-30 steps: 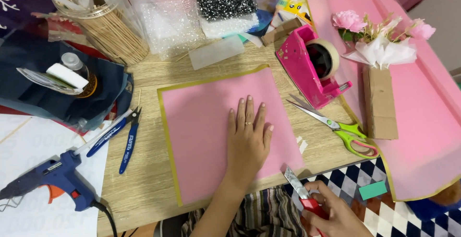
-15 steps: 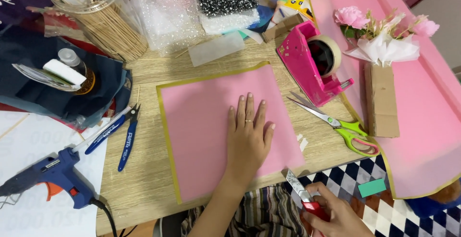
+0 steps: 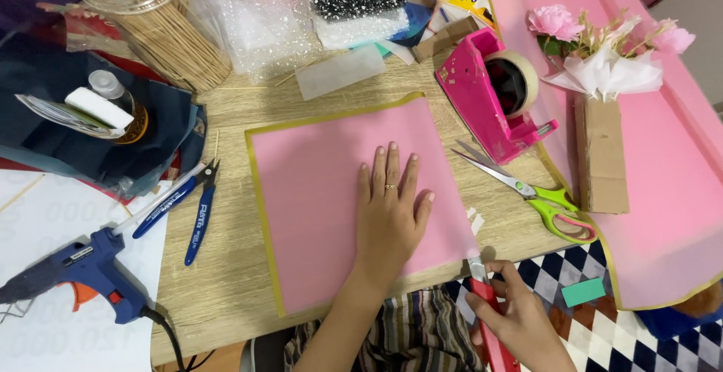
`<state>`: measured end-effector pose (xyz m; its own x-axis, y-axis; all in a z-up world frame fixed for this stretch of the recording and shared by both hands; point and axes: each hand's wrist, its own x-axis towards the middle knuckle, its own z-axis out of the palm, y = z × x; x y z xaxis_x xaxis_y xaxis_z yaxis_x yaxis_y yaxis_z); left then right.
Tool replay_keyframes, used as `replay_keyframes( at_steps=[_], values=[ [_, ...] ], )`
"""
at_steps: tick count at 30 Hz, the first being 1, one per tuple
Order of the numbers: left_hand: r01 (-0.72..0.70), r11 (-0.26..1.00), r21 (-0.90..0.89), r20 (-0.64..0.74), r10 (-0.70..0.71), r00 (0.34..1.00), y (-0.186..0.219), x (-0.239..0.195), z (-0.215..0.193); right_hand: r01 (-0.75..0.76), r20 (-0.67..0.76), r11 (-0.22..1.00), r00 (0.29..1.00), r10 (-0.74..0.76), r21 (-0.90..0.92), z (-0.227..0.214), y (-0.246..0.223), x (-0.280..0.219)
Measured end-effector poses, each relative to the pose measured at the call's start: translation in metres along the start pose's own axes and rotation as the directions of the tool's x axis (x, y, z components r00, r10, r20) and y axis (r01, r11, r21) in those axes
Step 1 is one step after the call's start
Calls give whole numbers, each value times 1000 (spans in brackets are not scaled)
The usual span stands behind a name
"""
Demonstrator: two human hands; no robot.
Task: The person cuts a large sheet of pink paper with gold edges into smaller rectangular pieces using a red utility knife. They fold the paper and make straight cuts along the folded edges to produce multiple smaller sheets.
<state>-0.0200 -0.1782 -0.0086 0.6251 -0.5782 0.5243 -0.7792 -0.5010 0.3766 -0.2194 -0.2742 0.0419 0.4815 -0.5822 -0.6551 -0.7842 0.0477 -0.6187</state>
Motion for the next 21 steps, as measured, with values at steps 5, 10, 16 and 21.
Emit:
replay_keyframes(
  at_steps=[5, 10, 16, 21],
  values=[
    [0, 1000, -19, -4, 0, 1000, -1, 0, 0, -28, -80, 994, 997, 19, -107, 8, -15, 3],
    [-4, 1000, -14, -17, 4, 1000, -1, -1, 4, -46, -140, 987, 990, 24, -156, 11, -24, -5],
    [1, 1000, -26, 11, -1, 1000, -1, -1, 1, -15, -160, 972, 987, -24, -235, 7, -15, -2],
    [-1, 1000, -7, -10, 1, 1000, -1, -1, 3, 8, -126, 970, 991, -40, -241, -1, -12, -7]
  ],
)
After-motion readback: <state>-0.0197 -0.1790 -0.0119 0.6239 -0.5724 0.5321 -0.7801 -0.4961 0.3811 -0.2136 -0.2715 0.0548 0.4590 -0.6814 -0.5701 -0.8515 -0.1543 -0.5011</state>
